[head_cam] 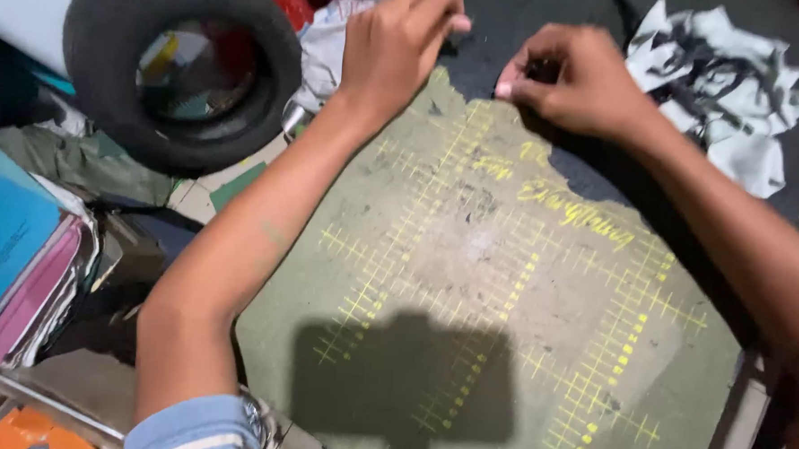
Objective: Picking up and organizing small scraps of material on a cutting mat and board.
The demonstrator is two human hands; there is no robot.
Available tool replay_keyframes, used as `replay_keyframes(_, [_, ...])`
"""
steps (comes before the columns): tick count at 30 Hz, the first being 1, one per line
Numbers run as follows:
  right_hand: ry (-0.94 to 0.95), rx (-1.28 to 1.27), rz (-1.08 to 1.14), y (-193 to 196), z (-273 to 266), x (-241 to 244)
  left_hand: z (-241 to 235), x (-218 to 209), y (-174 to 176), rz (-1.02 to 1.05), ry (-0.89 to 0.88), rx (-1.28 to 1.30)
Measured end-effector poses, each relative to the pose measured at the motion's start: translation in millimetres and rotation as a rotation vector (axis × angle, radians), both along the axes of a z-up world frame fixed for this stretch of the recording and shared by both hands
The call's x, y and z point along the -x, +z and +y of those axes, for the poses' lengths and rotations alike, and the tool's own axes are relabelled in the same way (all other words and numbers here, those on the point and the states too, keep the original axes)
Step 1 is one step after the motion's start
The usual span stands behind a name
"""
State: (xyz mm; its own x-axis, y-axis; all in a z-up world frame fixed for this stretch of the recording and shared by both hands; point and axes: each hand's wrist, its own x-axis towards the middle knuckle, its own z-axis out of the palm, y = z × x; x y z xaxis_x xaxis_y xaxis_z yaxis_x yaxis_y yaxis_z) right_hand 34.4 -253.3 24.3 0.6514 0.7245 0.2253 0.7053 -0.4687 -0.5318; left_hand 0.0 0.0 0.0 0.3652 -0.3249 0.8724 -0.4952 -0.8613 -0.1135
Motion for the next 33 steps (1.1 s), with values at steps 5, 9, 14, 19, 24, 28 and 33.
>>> replay_keyframes(5, [-0.042,-0.004,-0.124,-14.0,-0.3,2.8,-6.7,13.2,14.3,-0.004,-0.188,-0.108])
replay_keyframes(9, [-0.033,-0.008,-0.169,-17.5,-1.5,3.6,-6.8,12.4,16.3,-0.052,-0.252,-0.144])
replay_keyframes(14, [-0.053,-0.073,-0.278,-25.2,-0.5,2.0,-4.2,10.2,13.9,-0.079,-0.121,-0.253])
replay_keyframes(19, [-0.017,-0.085,0.061,-9.5,-1.0,-1.0,-6.0,9.9,13.7,-0.051,-0.156,-0.165])
replay_keyframes(24, [0.149,-0.087,0.218,-3.0,-6.8,-6.1,-7.4,10.7,17.7,-0.078,-0.159,-0.138])
replay_keyframes(28, [0.093,-0.113,-0.011,-7.6,-2.2,5.4,-6.6,13.0,17.5,-0.083,-0.128,-0.155])
replay_keyframes(33, [0.102,-0.138,-0.112,-11.4,-0.2,8.8,-6.3,6.6,12.9,-0.095,-0.098,-0.203])
